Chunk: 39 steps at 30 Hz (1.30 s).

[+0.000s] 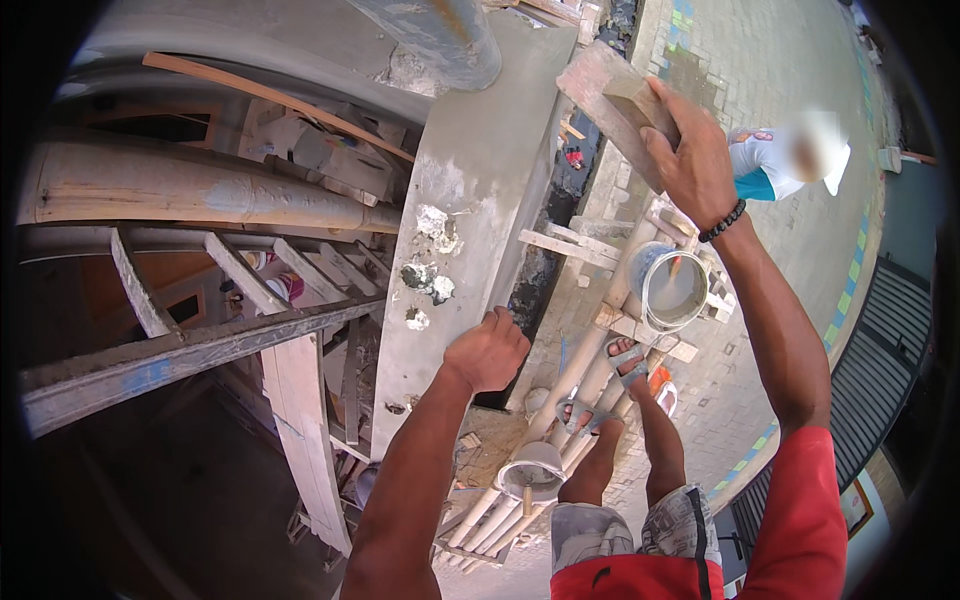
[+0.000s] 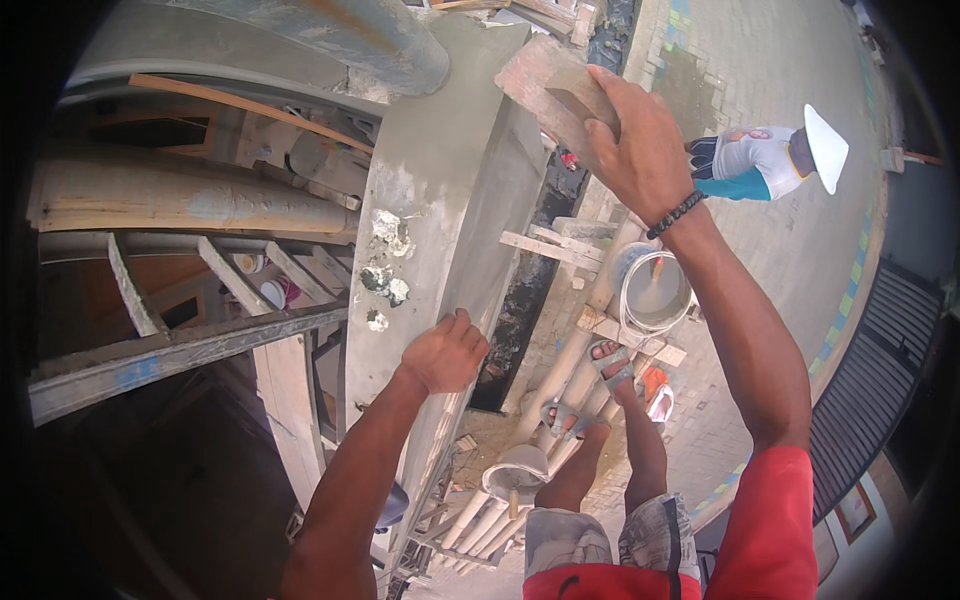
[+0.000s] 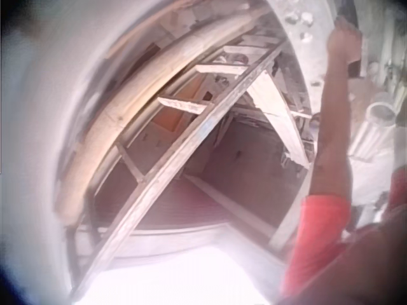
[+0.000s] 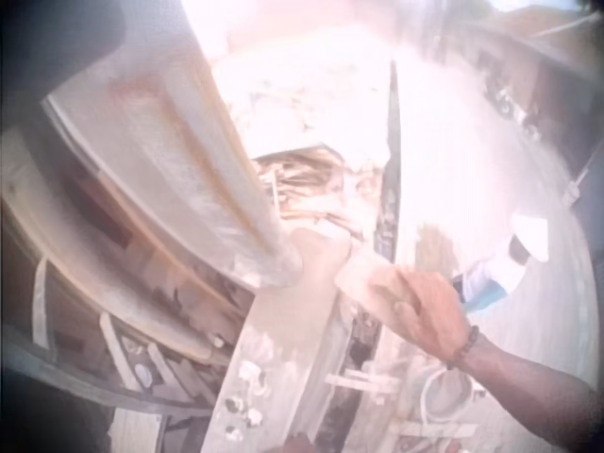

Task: The person smooths a vertical concrete surface using a trowel and a bucket of water. They repeatedly dip the trowel into the water and apply it to the surface to achieve a smooth finish.

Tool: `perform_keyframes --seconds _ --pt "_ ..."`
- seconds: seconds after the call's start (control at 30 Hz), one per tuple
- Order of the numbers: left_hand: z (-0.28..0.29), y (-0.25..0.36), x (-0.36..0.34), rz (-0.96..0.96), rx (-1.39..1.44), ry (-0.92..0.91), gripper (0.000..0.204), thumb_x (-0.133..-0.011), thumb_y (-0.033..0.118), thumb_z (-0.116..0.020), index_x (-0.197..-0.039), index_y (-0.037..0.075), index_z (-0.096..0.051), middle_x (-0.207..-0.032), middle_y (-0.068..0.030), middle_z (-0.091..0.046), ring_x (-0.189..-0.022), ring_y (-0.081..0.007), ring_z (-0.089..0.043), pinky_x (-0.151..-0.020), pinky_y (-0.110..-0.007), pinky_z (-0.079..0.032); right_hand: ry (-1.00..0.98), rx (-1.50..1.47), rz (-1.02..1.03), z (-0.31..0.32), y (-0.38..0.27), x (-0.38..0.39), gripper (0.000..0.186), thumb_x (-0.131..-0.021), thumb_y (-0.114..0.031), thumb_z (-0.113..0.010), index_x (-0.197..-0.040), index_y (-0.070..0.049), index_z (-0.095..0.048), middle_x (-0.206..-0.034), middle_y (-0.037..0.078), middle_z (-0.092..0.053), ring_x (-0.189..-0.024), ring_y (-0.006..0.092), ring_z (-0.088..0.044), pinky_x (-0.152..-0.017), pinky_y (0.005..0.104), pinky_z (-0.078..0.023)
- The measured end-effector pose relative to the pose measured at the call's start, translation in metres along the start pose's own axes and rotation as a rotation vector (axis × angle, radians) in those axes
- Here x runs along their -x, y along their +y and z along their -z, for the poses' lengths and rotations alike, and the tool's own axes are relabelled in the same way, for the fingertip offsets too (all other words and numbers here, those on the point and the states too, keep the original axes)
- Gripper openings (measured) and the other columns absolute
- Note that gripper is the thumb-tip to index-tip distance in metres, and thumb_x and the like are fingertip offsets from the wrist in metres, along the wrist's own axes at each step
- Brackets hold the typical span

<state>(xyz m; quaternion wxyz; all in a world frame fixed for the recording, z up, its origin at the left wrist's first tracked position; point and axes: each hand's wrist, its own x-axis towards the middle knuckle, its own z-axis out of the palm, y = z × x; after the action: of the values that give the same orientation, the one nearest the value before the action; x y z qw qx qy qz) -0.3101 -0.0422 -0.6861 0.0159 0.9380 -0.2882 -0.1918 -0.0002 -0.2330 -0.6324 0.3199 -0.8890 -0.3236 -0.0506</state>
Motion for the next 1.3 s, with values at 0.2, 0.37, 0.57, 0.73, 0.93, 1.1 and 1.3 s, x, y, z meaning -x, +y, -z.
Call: perform_keyframes --seconds 0.2,0.37,0.57,0.73,0.93,1.1,1.3 --pt "0.000 0.000 -0.004 0.000 0.006 -0.026 0.030 -0.075 0.026 -0.061 -0.094 0.003 -0.067 -0.094 -0.0144 -0.065 -0.108 -0.0381 -0.055 -0.091 -0.041 -0.047 -0.139 0.162 0.114 -0.026 -0.004 -0.062 0.047 -0.080 -0.005 -0.057 -0.126 0.000 -0.053 -0.105 0.021 -0.063 -0.093 0.0387 -0.057 -0.088 0.0445 -0.044" --pt "0.000 0.000 -0.002 0.007 0.036 -0.028 0.038 -0.073 0.033 -0.066 -0.095 0.002 -0.066 -0.096 -0.0158 -0.066 -0.109 -0.0397 -0.055 -0.093 -0.041 -0.046 -0.394 0.022 0.214 -0.033 -0.057 0.010 0.053 -0.075 -0.002 -0.059 -0.127 -0.001 -0.051 -0.096 0.016 -0.060 -0.088 0.0347 -0.054 -0.080 0.0436 -0.044" --pt "0.000 0.003 0.006 0.028 0.077 -0.059 0.036 -0.075 0.031 -0.064 -0.094 0.001 -0.067 -0.097 -0.0174 -0.066 -0.109 -0.0405 -0.055 -0.091 -0.041 -0.047 -0.422 -0.034 0.220 -0.007 -0.077 0.001 0.052 -0.077 -0.003 -0.057 -0.128 0.000 -0.050 -0.099 0.016 -0.059 -0.087 0.0334 -0.052 -0.080 0.0422 -0.045" --pt "0.004 -0.002 -0.007 -0.007 0.044 -0.036 0.031 -0.077 0.027 -0.060 -0.093 0.001 -0.066 -0.096 -0.0173 -0.066 -0.107 -0.0403 -0.056 -0.090 -0.041 -0.047 -0.247 0.183 0.196 -0.026 -0.014 -0.065 0.046 -0.079 -0.004 -0.055 -0.125 0.001 -0.051 -0.102 0.019 -0.061 -0.092 0.0382 -0.055 -0.082 0.0439 -0.047" --pt "-0.002 -0.001 0.000 -0.011 0.034 -0.032 0.032 -0.076 0.028 -0.062 -0.091 0.001 -0.066 -0.095 -0.0170 -0.066 -0.106 -0.0402 -0.057 -0.090 -0.041 -0.047 -0.672 0.008 0.361 -0.030 -0.092 0.029 0.054 -0.072 -0.004 -0.063 -0.125 -0.002 -0.054 -0.098 0.013 -0.062 -0.093 0.0297 -0.056 -0.079 0.0412 -0.046" --pt "-0.001 0.002 0.001 0.004 0.031 0.000 0.032 -0.074 0.028 -0.062 -0.092 0.001 -0.066 -0.094 -0.0165 -0.066 -0.105 -0.0394 -0.057 -0.090 -0.041 -0.047 -0.236 0.020 0.199 -0.020 -0.063 -0.021 0.045 -0.075 -0.003 -0.059 -0.119 0.003 -0.053 -0.096 0.017 -0.062 -0.089 0.0365 -0.054 -0.083 0.0431 -0.047" --pt "-0.001 -0.001 -0.001 0.000 0.059 -0.020 0.032 -0.073 0.027 -0.062 -0.093 0.002 -0.067 -0.094 -0.0160 -0.066 -0.105 -0.0386 -0.057 -0.090 -0.041 -0.048 -0.444 0.041 0.226 -0.034 -0.067 -0.011 0.035 -0.074 -0.004 -0.061 -0.109 -0.001 -0.056 -0.097 0.017 -0.062 -0.091 0.0362 -0.057 -0.080 0.0409 -0.048"
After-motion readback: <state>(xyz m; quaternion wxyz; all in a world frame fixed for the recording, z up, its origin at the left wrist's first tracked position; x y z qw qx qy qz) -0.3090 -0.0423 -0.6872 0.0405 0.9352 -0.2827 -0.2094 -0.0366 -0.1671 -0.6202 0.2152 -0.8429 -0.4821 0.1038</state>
